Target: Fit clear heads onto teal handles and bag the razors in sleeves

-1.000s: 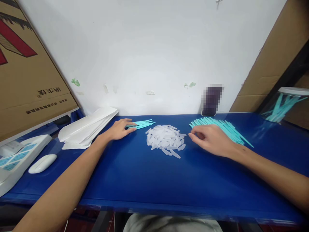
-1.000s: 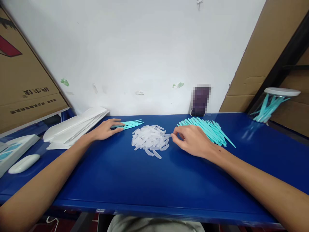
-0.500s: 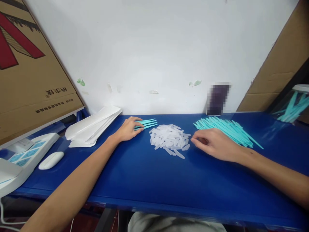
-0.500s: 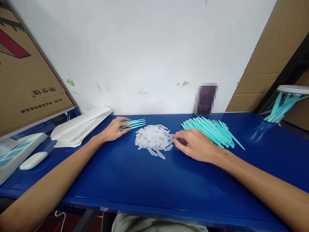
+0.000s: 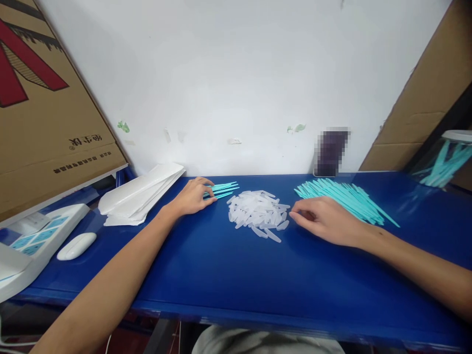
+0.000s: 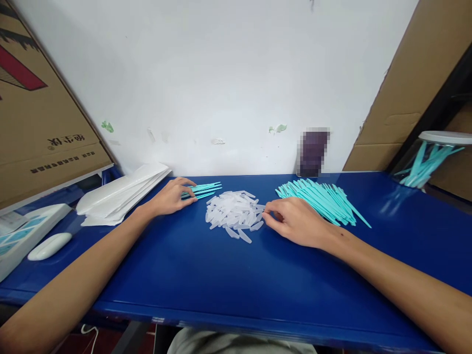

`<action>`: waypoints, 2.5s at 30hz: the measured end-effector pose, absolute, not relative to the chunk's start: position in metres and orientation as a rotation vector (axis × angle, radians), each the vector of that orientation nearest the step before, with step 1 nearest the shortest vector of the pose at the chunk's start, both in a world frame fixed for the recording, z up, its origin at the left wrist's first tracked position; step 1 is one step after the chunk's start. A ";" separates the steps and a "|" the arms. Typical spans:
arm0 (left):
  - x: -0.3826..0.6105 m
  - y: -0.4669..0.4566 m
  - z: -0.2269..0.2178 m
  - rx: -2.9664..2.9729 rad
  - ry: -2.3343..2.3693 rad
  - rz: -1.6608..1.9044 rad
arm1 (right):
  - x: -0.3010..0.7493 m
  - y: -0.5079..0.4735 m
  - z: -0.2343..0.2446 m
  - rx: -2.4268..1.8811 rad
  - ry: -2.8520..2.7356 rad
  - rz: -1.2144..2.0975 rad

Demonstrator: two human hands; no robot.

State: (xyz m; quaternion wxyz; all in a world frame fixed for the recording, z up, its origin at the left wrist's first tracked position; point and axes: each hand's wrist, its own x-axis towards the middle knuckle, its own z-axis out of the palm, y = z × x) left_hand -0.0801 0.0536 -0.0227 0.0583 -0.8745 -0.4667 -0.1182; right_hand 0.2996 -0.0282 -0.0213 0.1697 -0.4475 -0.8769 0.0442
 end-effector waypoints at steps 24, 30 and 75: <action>-0.081 0.052 -0.021 -2.668 -1.489 -0.241 | 0.298 -0.030 -0.020 -1.292 -2.523 0.198; -0.080 0.050 -0.022 -2.679 -1.525 -0.196 | 0.299 -0.030 -0.020 -1.292 -2.540 0.202; -0.075 0.050 -0.029 -2.605 -1.792 -0.049 | 0.298 -0.030 -0.019 -1.255 -2.558 0.200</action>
